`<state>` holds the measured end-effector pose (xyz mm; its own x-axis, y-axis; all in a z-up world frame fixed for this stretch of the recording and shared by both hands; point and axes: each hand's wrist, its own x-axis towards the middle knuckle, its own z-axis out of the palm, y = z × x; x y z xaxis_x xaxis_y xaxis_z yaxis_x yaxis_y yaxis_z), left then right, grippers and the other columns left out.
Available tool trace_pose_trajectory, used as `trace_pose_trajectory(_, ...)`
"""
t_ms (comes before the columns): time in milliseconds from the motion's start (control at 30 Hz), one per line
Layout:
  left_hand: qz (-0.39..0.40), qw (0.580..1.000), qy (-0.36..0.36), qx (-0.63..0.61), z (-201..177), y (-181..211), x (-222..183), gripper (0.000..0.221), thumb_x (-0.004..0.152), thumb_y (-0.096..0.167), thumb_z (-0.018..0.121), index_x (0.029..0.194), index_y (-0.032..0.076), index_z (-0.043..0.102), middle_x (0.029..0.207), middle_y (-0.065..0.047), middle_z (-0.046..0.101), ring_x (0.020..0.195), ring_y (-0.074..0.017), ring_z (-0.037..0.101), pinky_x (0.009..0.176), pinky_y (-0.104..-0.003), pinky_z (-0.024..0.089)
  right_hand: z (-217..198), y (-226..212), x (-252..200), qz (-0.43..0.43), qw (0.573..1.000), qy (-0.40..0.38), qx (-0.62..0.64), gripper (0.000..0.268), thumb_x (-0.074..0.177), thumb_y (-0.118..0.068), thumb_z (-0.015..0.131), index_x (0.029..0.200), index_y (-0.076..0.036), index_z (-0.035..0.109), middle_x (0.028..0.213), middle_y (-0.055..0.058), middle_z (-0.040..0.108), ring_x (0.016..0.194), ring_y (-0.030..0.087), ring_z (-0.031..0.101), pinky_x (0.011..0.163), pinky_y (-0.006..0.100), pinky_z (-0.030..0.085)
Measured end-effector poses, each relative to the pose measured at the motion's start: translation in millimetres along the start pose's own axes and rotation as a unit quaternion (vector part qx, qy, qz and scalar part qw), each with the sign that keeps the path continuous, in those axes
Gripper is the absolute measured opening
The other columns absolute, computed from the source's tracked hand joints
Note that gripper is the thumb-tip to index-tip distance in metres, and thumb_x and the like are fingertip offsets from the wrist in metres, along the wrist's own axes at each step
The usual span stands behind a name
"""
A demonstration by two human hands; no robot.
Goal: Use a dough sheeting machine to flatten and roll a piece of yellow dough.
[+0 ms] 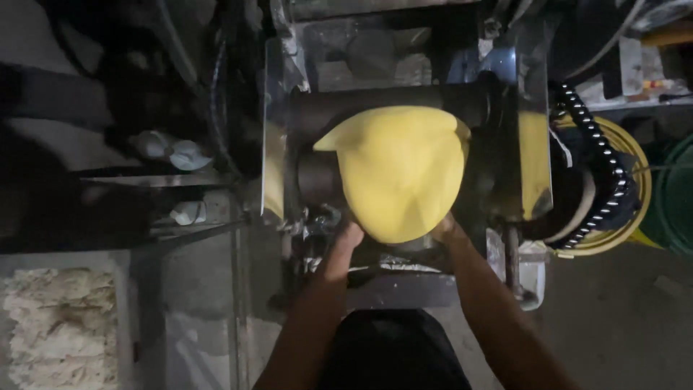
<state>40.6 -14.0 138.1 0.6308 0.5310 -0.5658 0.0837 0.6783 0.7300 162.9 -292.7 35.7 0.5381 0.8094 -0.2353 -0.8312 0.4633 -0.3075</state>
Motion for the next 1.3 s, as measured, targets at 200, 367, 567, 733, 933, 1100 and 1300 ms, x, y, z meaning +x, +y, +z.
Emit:
trace_pose_trajectory(200, 0.084, 0.996, -0.035, -0.023, 20.4, 17.3, -67.1, 0.036, 0.109, 0.036, 0.049, 0.131, 0.009, 0.056, 0.125, -0.004, 0.059, 0.118, -0.0177, 0.057, 0.098, -0.034, 0.049, 184.8, 24.9, -37.5, -0.175, 0.957, 0.081, -0.217, 0.073, 0.103, -0.05, 0.057, 0.158, -0.005, 0.042, 0.155, 0.013, 0.048, 0.136, 0.029, 0.05, 0.111, 0.044, 0.041)
trace_pose_trajectory(367, 0.117, 0.98, -0.157, -0.041, 2.8, 75.0, -115.9, 0.026, 0.104, 0.02, 0.057, 0.126, 0.006, 0.06, 0.127, -0.009, 0.064, 0.119, -0.0175, 0.06, 0.103, -0.03, 0.048, 297.0, 12.8, -86.6, -0.255, 0.908, 0.076, -0.323, 0.066, 0.096, -0.04, 0.063, 0.151, -0.005, 0.047, 0.15, 0.008, 0.053, 0.136, 0.021, 0.053, 0.115, 0.035, 0.041)
trace_pose_trajectory(567, 0.062, 0.996, -0.02, 0.06, -113.9, -96.9, -18.8, 0.028, 0.098, 0.003, 0.073, 0.121, 0.002, 0.057, 0.112, -0.017, 0.058, 0.101, -0.029, 0.055, 0.086, -0.039, 0.045, 91.4, 22.4, -91.2, -0.123, 0.891, 0.301, -0.317, 0.047, 0.092, -0.023, 0.069, 0.132, -0.005, 0.053, 0.118, 0.012, 0.062, 0.102, 0.021, 0.06, 0.08, 0.035, 0.051)
trace_pose_trajectory(733, 0.048, 0.986, -0.09, 0.135, -20.3, -28.9, -26.3, 0.08, 0.076, 0.001, 0.086, 0.141, 0.02, 0.044, 0.125, -0.002, 0.059, 0.115, -0.0168, 0.055, 0.096, -0.033, 0.05, 87.4, -5.3, -24.9, -0.019, 0.812, 0.24, -0.532, 0.056, 0.086, -0.011, 0.08, 0.135, -0.002, 0.055, 0.123, 0.012, 0.062, 0.108, 0.022, 0.06, 0.084, 0.037, 0.054)
trace_pose_trajectory(933, 0.03, 0.918, -0.374, 0.13, 16.4, 7.4, -3.5, 0.057, 0.082, 0.006, 0.088, 0.133, 0.004, 0.063, 0.124, -0.006, 0.069, 0.116, -0.0192, 0.064, 0.099, -0.038, 0.057, 111.4, -30.2, 21.4, 0.055, 0.872, 0.034, -0.485, 0.051, 0.095, -0.016, 0.074, 0.139, 0.001, 0.055, 0.127, 0.019, 0.065, 0.11, 0.029, 0.067, 0.091, 0.041, 0.061)
trace_pose_trajectory(1100, 0.024, 0.872, -0.481, 0.092, 27.4, 35.5, -39.4, 0.044, 0.088, 0.013, 0.084, 0.128, 0.004, 0.068, 0.119, -0.008, 0.074, 0.115, -0.0215, 0.07, 0.105, -0.042, 0.059, 141.4, -21.0, -7.1, 0.079, 0.851, 0.057, -0.516, 0.06, 0.083, -0.013, 0.078, 0.136, 0.007, 0.057, 0.121, 0.021, 0.07, 0.109, 0.031, 0.071, 0.089, 0.04, 0.062)
trace_pose_trajectory(1300, 0.052, 0.977, -0.204, 0.021, 36.6, 59.1, -117.7, 0.059, 0.071, 0.011, 0.083, 0.127, 0.006, 0.064, 0.118, -0.006, 0.071, 0.11, -0.0214, 0.067, 0.096, -0.04, 0.054, 229.4, 23.3, -47.1, -0.082, 0.925, 0.123, -0.35, 0.065, 0.084, -0.021, 0.072, 0.141, 0.006, 0.055, 0.116, 0.02, 0.072, 0.103, 0.031, 0.071, 0.075, 0.041, 0.061)
